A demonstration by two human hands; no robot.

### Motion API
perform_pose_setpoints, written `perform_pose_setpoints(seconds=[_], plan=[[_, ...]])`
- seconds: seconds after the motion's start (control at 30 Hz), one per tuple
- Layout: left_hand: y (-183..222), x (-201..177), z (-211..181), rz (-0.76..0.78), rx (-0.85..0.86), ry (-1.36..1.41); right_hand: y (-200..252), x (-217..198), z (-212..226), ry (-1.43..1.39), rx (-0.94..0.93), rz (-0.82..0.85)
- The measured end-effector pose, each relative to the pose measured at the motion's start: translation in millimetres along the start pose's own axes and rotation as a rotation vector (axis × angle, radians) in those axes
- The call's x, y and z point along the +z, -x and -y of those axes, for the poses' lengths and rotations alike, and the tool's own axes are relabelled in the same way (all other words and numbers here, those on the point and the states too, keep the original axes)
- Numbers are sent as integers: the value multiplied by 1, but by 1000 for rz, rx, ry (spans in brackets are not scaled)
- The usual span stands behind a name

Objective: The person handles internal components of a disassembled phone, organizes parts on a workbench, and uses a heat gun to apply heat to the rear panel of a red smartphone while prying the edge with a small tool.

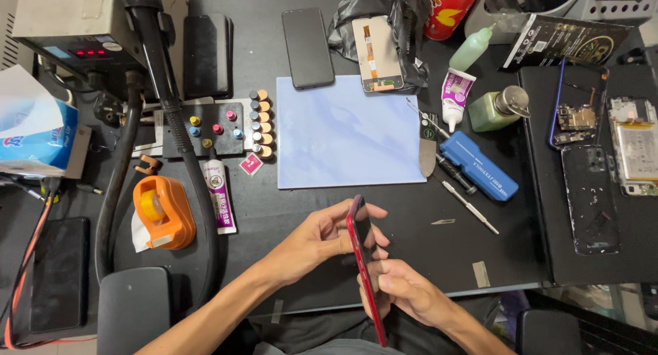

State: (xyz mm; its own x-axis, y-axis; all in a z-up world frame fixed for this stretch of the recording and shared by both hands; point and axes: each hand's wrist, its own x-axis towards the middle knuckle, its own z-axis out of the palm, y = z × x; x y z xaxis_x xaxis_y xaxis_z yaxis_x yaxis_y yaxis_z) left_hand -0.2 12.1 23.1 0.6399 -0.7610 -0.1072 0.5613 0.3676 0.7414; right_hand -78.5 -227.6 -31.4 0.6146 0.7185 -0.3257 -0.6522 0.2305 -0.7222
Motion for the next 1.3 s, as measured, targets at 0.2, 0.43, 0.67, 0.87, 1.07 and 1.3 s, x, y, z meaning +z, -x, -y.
perform_pose_setpoints(seconds=[0.2, 0.43, 0.67, 0.87, 1.07, 1.3], plan=[[0, 0, -2, -6, -5, -21, 3, -7, -15, -1, -38, -68], [1, -6, 5, -16, 16, -35, -1, 10, -4, 37, -127, -153], [-11, -9, 14, -310, -21, 169, -19, 43, 30, 402, -308, -688], [-9, -2, 25, -336, -54, 4, -16, 50, 30, 991, -143, -752], [-3, -9, 26, -84, 2, 575, -7, 57, 40, 1199, -611, -413], [-3, 5, 11, -27, -44, 671, -7, 45, 38, 1129, -715, -579]])
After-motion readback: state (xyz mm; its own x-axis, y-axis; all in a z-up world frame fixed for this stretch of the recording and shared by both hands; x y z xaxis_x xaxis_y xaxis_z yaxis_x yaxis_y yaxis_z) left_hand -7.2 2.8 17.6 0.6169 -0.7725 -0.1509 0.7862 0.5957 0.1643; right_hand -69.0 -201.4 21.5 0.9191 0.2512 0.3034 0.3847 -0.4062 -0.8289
